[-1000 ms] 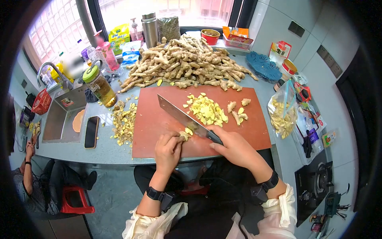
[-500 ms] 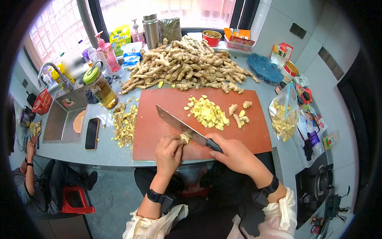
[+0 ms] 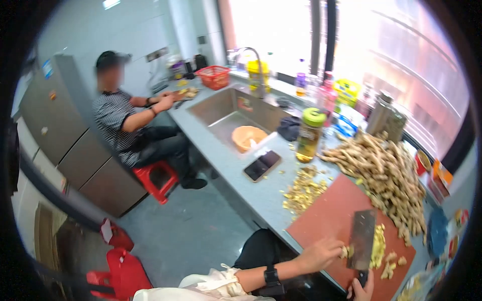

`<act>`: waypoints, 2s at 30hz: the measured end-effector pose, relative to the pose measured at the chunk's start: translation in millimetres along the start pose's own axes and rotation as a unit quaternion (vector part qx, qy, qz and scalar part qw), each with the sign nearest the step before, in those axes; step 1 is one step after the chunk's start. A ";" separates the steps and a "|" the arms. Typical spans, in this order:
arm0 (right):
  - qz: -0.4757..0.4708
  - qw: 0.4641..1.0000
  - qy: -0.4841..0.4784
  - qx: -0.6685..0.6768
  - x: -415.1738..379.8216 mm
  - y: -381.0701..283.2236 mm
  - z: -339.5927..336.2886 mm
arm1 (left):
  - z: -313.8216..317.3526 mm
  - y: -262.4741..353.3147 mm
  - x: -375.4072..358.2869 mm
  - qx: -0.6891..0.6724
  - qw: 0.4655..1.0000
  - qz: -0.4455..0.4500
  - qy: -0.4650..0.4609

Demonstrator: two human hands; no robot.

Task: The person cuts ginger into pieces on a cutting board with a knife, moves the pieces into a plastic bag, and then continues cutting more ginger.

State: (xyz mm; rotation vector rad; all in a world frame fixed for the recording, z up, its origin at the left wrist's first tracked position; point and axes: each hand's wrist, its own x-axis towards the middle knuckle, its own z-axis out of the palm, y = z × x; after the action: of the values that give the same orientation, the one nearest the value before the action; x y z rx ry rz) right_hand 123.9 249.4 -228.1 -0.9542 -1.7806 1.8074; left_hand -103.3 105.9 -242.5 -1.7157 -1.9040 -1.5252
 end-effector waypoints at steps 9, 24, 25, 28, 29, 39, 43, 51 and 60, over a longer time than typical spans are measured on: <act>-0.015 0.998 -0.053 -0.003 -11.1 -32.0 12.3 | 11.7 -7.1 -5.1 -0.015 1.000 -0.024 -0.012; 0.011 1.000 0.005 -0.014 -18.7 -33.5 18.5 | 12.1 -7.1 -6.1 -0.007 1.000 -0.018 0.007; 0.004 1.000 -0.001 -0.003 -18.3 -31.7 17.8 | 12.2 -6.8 -6.5 -0.008 1.000 -0.020 0.006; -0.001 1.000 -0.011 0.006 -18.1 -32.4 16.8 | 12.1 -7.0 -6.5 -0.008 1.000 -0.020 0.002; -0.001 1.000 -0.017 0.004 -18.5 -33.5 16.1 | 11.8 -6.5 -5.7 -0.006 1.000 -0.019 0.000; -0.018 0.999 -0.031 0.031 -12.0 -17.7 8.7 | 9.7 -4.9 -5.4 -0.013 1.000 -0.024 -0.011; -0.048 0.997 0.019 0.056 -6.1 7.0 8.5 | 4.5 -5.0 -3.1 0.000 1.000 -0.023 -0.017; -0.019 0.997 0.008 0.069 -13.0 -15.0 16.5 | -1.4 1.7 2.2 -0.004 0.999 -0.027 -0.024; 0.000 0.998 -0.005 0.070 -17.3 -23.5 14.5 | 1.0 3.3 8.0 0.004 0.999 -0.027 -0.036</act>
State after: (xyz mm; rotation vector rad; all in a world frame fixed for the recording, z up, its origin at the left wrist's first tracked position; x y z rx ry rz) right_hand 121.3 229.0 -202.9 -0.8924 -1.6351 1.9115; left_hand -102.8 111.3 -235.7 -1.7533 -2.0037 -1.4912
